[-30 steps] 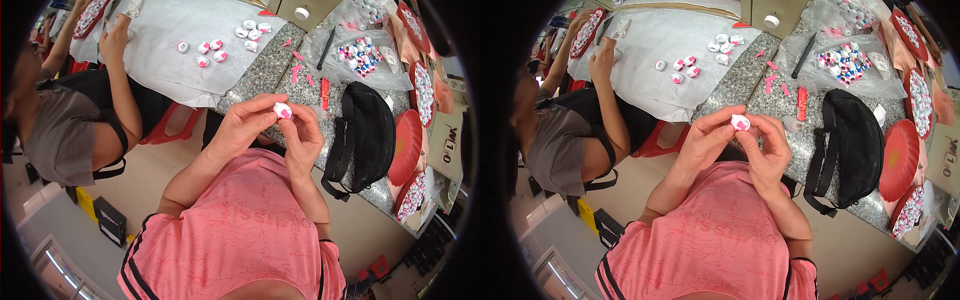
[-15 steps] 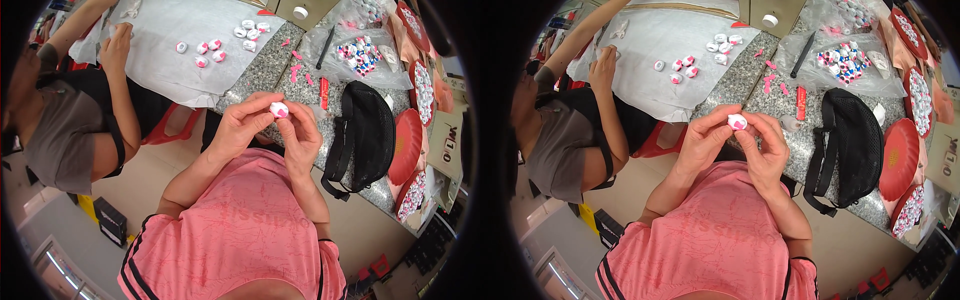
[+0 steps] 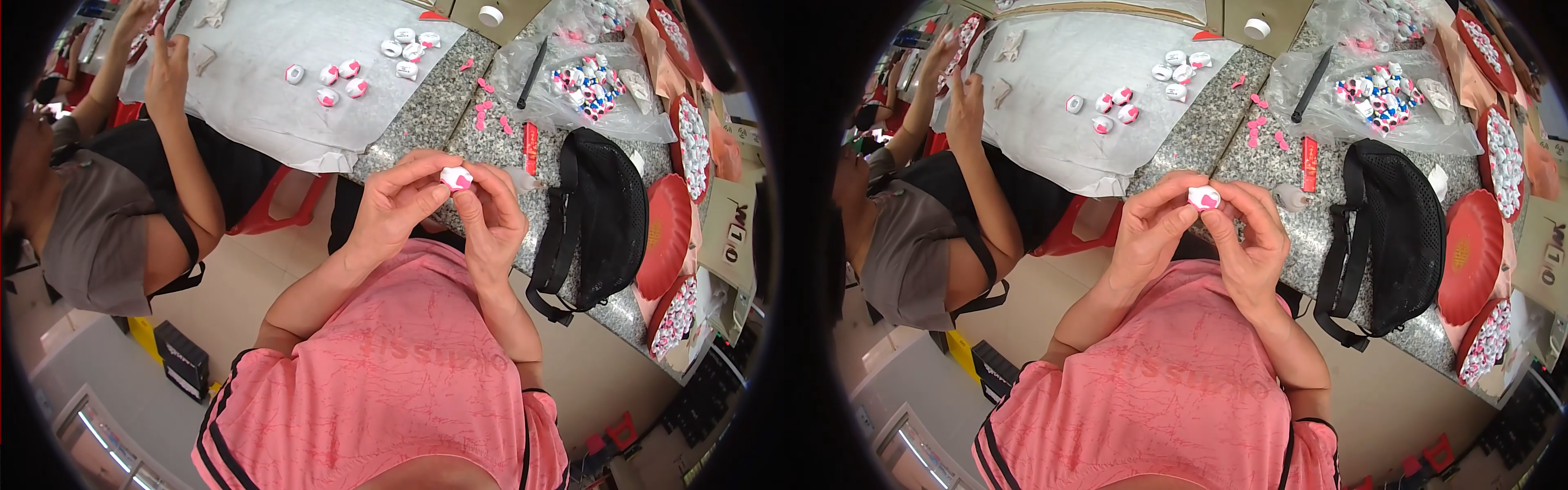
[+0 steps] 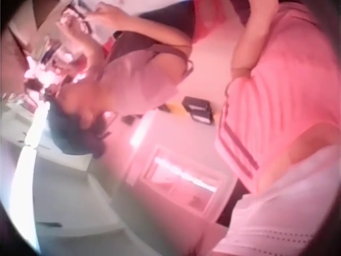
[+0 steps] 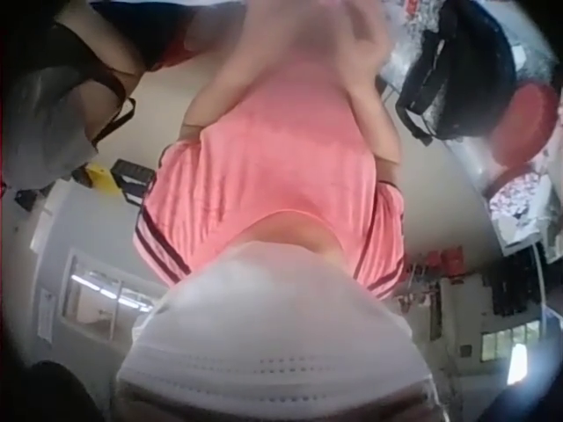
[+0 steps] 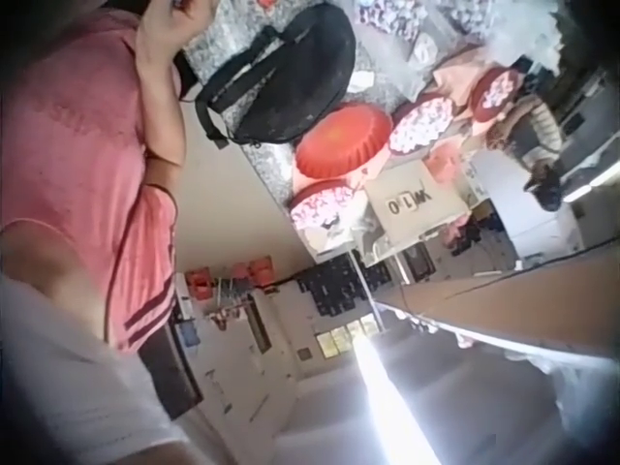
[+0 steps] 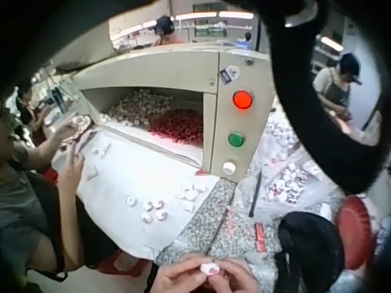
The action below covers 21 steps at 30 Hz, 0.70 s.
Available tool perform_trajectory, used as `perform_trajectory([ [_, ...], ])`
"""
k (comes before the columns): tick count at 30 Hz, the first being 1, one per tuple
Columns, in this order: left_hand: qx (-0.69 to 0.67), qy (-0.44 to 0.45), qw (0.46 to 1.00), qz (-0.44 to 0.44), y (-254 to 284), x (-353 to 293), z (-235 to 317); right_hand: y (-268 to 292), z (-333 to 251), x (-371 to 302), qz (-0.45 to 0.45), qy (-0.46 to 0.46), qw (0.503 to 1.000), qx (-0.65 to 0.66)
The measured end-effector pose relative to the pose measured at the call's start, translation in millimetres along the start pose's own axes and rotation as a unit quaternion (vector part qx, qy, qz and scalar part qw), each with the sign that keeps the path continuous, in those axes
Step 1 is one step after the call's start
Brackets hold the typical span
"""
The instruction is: Applying glue to white circular parts and attaching small pink bow-shaped components at a factory workbench.
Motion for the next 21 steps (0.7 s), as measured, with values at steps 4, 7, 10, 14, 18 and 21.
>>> perform_trajectory([
  [4, -0.014, -0.004, 1.0, 0.002, 0.0, 1.1, -2.9, -2.0, -1.4, -0.1, 0.006, 0.021, 1.0, -0.022],
  [7, -0.162, 0.088, 0.983, -0.001, -0.8, 0.6, -6.2, -2.9, -6.7, -0.8, 0.011, 0.056, 0.996, -0.062],
  [10, -0.184, 0.096, 0.978, -0.013, 0.9, -0.1, -8.6, -2.8, -10.4, -3.2, -0.002, 0.065, 0.995, -0.081],
  [14, -0.178, 0.102, 0.979, -0.003, -2.2, -0.6, -4.4, -2.2, -6.9, -1.6, 0.008, -0.004, 1.0, -0.009],
  [18, -0.136, 0.108, 0.985, -0.013, 6.3, -0.3, -6.6, 4.8, 0.1, 1.3, 0.019, -0.271, 0.934, 0.23],
  [21, -0.144, 0.123, 0.981, 0.036, -5.4, -7.5, -12.4, -5.2, -5.5, -2.6, 0.037, -0.218, 0.967, 0.129],
])
Point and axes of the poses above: each hand's wrist, its own x-axis towards the middle knuckle, its own y-axis out of the back of the hand, z = x × y, the point moved 1 cm from there along x, towards the middle knuckle, and after that the axes turned 7 degrees about z, right-handed, at the moved point
